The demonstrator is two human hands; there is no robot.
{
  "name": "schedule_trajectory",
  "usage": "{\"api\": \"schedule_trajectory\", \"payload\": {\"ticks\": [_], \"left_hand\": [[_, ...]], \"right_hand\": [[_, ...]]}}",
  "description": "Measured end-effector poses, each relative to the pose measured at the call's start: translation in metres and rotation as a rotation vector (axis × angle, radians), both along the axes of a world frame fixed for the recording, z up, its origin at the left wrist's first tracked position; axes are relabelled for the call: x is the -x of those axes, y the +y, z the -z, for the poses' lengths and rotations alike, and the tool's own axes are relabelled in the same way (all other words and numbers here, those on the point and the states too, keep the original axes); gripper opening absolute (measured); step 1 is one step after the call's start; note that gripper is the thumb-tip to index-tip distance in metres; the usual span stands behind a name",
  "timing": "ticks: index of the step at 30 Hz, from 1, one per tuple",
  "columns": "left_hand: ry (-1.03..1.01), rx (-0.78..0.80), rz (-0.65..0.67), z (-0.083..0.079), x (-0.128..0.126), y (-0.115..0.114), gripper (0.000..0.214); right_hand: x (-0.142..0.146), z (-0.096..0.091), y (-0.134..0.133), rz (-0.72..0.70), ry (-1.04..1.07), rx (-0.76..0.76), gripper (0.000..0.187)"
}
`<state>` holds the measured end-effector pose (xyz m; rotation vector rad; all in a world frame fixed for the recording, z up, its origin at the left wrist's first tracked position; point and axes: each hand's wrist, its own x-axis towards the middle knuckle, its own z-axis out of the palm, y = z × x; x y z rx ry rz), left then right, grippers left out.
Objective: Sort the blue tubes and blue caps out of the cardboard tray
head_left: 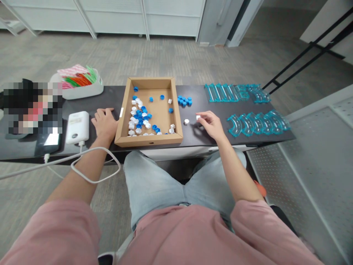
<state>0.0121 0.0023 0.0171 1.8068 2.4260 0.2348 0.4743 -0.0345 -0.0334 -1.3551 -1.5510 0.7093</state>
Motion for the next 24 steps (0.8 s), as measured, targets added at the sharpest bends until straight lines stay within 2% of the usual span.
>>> {"api": "schedule_trajectory", "payload": {"ticks": [4, 8, 15, 18, 21, 24], "left_hand": [[0.004, -0.006, -0.006, 0.002, 0.001, 0.001, 0.075], [-0.007, -0.006, -0.007, 0.003, 0.003, 0.002, 0.073], [-0.012, 0.0, -0.006, 0.004, 0.004, 0.003, 0.071], [0.0, 0.003, -0.009, 0.003, 0.004, 0.003, 0.069], [-0.001, 0.011, -0.008, 0.001, 0.003, 0.002, 0.069], [-0.012, 0.007, 0.003, 0.001, 0.003, 0.0, 0.069]], "right_hand": [[0.006, -0.006, -0.003, 0.003, -0.024, 0.027, 0.045], [0.012, -0.008, -0.002, 0.0, -0.069, -0.016, 0.038], [0.015, -0.005, -0.001, -0.119, -0.372, -0.069, 0.014], [0.014, -0.005, -0.002, -0.131, -0.339, -0.109, 0.013], [0.014, -0.006, -0.005, -0.063, -0.259, -0.154, 0.013], [0.022, -0.019, -0.007, -0.036, -0.234, -0.175, 0.009]]}}
